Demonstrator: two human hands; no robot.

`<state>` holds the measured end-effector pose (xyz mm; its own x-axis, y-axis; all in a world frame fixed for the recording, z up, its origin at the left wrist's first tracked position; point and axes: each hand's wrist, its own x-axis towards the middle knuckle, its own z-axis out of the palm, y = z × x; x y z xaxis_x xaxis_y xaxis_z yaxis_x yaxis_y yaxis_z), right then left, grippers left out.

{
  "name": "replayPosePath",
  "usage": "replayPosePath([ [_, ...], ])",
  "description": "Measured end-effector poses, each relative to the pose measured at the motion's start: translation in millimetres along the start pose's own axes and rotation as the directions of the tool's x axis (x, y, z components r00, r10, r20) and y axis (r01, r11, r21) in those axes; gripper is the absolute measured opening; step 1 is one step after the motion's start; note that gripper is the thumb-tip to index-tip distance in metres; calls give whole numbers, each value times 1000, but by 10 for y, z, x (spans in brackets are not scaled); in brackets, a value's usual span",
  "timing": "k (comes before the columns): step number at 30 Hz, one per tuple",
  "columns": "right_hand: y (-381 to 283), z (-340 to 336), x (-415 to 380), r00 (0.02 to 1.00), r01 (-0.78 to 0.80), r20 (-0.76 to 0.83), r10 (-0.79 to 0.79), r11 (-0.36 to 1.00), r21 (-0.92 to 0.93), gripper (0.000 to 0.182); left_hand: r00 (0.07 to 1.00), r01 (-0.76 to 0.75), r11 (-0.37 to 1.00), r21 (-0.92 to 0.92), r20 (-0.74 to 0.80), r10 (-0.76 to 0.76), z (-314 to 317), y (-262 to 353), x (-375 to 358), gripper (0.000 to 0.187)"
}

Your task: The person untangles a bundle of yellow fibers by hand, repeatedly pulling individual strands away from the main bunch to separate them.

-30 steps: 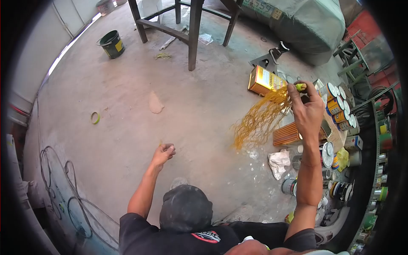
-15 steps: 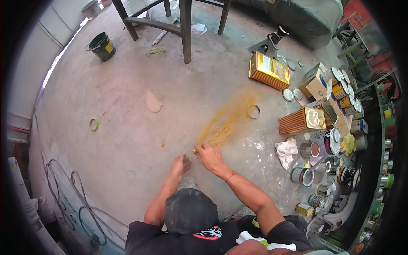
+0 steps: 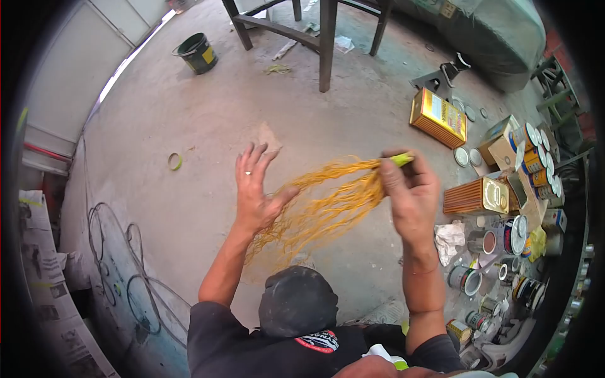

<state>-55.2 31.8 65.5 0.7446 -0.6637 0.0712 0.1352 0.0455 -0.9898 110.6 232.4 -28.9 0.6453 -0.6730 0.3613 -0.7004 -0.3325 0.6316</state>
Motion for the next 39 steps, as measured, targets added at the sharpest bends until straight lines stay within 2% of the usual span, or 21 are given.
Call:
replayPosePath([
  [1,91,-143,60,998,26,-54,-28,999,-38,20,995,-86,964,252,-30,96,104,-102,111,83],
  [4,757,-748,152,976,-21,-214,-27,975,-219,20,951,-306,871,385,84,298,469,-483,255,61],
  [6,1393,-1239,73,929,-293,-323,180,892,-344,22,956,-295,851,435,132,264,765,-884,275,51],
  [8,2357,-1726,-137,915,-365,-352,197,776,-514,24,958,-287,828,482,163,237,1036,-1060,242,40],
  [10,3208,-2143,-387,878,-436,-434,204,715,-546,20,996,-86,947,310,0,91,1255,-1081,77,26],
  [11,3411,-2239,-499,869,-450,-450,205,707,-546,20,996,-93,951,295,12,94,1440,-1050,-34,26],
  [13,3632,-2374,-572,772,-564,-578,264,703,-433,20,969,209,945,-250,182,-167,1860,-825,-258,22],
  [14,3335,-2206,-542,658,-672,-601,453,714,-197,21,969,159,950,-268,225,-99,2041,-637,-345,21],
  [15,3285,-2171,-567,648,-679,-610,456,709,-190,21,963,110,951,-290,268,-30,2240,-420,-421,20],
  [17,3244,-2179,-560,606,-705,-581,544,705,-76,21,871,-263,961,-80,408,273,2597,-60,-505,32],
  [21,3208,-2226,-523,576,-706,-571,585,708,13,19,839,-262,959,107,517,171,3234,-240,-540,53],
  [23,3221,-2342,-600,638,-640,-579,508,768,-32,17,844,-297,926,232,517,141,3171,-608,-462,68],
  [25,3240,-2430,-608,646,-565,-616,451,825,12,21,856,-250,939,238,507,100,2922,-645,-448,63],
  [27,3074,-2444,-523,641,-472,-663,387,880,57,26,861,-309,921,238,482,164,2474,-568,-408,45],
  [29,2409,-2350,-315,791,-366,-510,338,929,48,31,960,28,999,-30,279,-18,2131,-621,-502,21],
  [30,2145,-2323,-245,863,-343,-401,308,939,-17,33,956,18,999,-34,293,-8,2002,-457,-361,21],
  [32,1617,-2203,-63,925,-292,-278,260,953,-82,35,1000,-11,984,-177,-12,9,1571,40,186,19],
  [34,1053,-2017,79,970,-211,44,239,917,-339,33,962,74,925,-372,272,32,1370,735,802,28],
  [36,473,-1820,181,964,-124,157,216,883,-453,31,846,126,807,-576,488,216,1496,1135,1037,44],
  [37,242,-1747,193,937,-47,265,229,833,-552,30,849,97,802,-589,469,242,1436,1366,1132,44],
  [39,-50,-1667,136,971,66,226,72,832,-551,30,575,333,737,-588,746,336,1252,1836,1269,50],
])
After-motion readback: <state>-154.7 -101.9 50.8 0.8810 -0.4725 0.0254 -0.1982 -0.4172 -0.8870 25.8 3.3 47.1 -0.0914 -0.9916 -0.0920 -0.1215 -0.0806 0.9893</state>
